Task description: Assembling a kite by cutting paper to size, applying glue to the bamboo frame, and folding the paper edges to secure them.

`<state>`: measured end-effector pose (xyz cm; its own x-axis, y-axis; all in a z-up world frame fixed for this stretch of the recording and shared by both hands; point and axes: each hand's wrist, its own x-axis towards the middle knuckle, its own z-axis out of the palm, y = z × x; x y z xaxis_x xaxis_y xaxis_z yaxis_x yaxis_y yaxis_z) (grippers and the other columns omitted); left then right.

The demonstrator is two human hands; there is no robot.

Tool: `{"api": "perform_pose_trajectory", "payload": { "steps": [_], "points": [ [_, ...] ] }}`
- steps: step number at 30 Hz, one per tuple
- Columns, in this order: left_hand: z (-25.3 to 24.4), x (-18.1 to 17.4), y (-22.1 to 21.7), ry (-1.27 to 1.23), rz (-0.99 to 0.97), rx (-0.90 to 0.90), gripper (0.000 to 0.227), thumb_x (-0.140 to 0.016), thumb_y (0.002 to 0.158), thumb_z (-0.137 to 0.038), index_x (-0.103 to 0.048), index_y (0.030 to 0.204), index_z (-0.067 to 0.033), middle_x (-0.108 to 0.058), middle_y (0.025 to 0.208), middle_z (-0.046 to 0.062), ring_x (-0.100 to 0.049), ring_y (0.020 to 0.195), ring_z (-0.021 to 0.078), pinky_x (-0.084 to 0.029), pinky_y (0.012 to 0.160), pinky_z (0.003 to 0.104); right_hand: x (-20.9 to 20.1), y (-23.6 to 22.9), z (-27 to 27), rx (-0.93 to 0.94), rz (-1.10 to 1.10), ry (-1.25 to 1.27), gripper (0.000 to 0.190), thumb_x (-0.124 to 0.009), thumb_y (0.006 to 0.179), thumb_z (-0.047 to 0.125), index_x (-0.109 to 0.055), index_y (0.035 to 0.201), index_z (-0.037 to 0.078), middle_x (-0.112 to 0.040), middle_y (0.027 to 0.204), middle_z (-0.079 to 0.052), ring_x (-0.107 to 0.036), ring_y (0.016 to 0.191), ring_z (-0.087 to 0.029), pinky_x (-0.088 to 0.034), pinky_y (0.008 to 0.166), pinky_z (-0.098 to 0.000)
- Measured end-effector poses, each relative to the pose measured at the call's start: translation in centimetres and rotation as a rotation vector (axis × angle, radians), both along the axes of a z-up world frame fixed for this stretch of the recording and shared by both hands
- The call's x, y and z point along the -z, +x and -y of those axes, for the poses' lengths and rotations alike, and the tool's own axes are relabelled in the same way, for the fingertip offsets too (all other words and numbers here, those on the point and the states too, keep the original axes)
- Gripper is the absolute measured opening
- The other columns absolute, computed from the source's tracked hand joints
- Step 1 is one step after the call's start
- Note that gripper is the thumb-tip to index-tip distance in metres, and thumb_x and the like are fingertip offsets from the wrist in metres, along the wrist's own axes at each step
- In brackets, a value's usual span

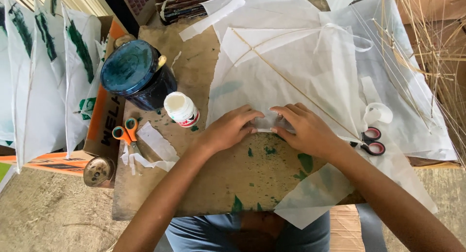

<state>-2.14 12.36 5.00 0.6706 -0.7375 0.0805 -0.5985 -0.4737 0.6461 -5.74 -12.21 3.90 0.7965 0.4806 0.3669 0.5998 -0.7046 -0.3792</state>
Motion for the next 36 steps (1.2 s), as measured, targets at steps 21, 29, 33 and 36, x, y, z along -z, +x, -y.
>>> {"api": "perform_pose_trajectory", "payload": {
  "steps": [21, 29, 33, 36],
  "points": [
    [-2.8, 2.5, 0.5, -0.026, 0.322, -0.031, 0.028, -0.066, 0.095, 0.002, -0.066, 0.12, -0.0101, -0.068, 0.101, 0.012, -0.067, 0.095, 0.032, -0.054, 0.083, 0.043, -0.4, -0.7, -0.5, -0.014, 0.012, 0.049, 0.042, -0.076, 0.088, 0.014, -0.061, 0.126, 0.007, -0.068, 0.092, -0.011, -0.067, 0.089, -0.033, -0.057, 0.074, -0.0438],
    [-3.4, 2.4, -0.1, 0.002, 0.443, -0.022, 0.032, -0.076, 0.091, -0.014, -0.066, 0.121, -0.0136, -0.066, 0.108, 0.008, -0.065, 0.1, 0.0299, -0.054, 0.082, 0.044, 0.5, -0.5, -0.7, 0.004, 0.057, -0.012, 0.042, -0.077, 0.087, 0.014, -0.063, 0.125, 0.006, -0.068, 0.093, -0.012, -0.069, 0.089, -0.033, -0.057, 0.076, -0.0419],
    [-3.9, 3.2, -0.1, 0.04, 0.543, -0.014, 0.035, -0.08, 0.087, -0.017, -0.065, 0.118, -0.0153, -0.063, 0.118, 0.007, -0.062, 0.11, 0.03, -0.054, 0.084, 0.045, 1.0, -0.2, -0.5, 0.006, 0.088, -0.035, 0.038, -0.075, 0.09, 0.015, -0.062, 0.125, 0.007, -0.067, 0.093, -0.012, -0.067, 0.09, -0.032, -0.057, 0.075, -0.0421],
    [-4.0, 3.2, -0.2, 0.021, 0.623, -0.027, 0.029, -0.08, 0.088, -0.015, -0.067, 0.113, -0.0135, -0.064, 0.116, 0.006, -0.064, 0.109, 0.0282, -0.054, 0.083, 0.044, 0.9, -0.4, -0.7, 0.009, 0.106, -0.019, 0.035, -0.074, 0.091, 0.013, -0.063, 0.124, 0.007, -0.067, 0.091, -0.012, -0.068, 0.088, -0.033, -0.056, 0.075, -0.0424]
  ]
}}
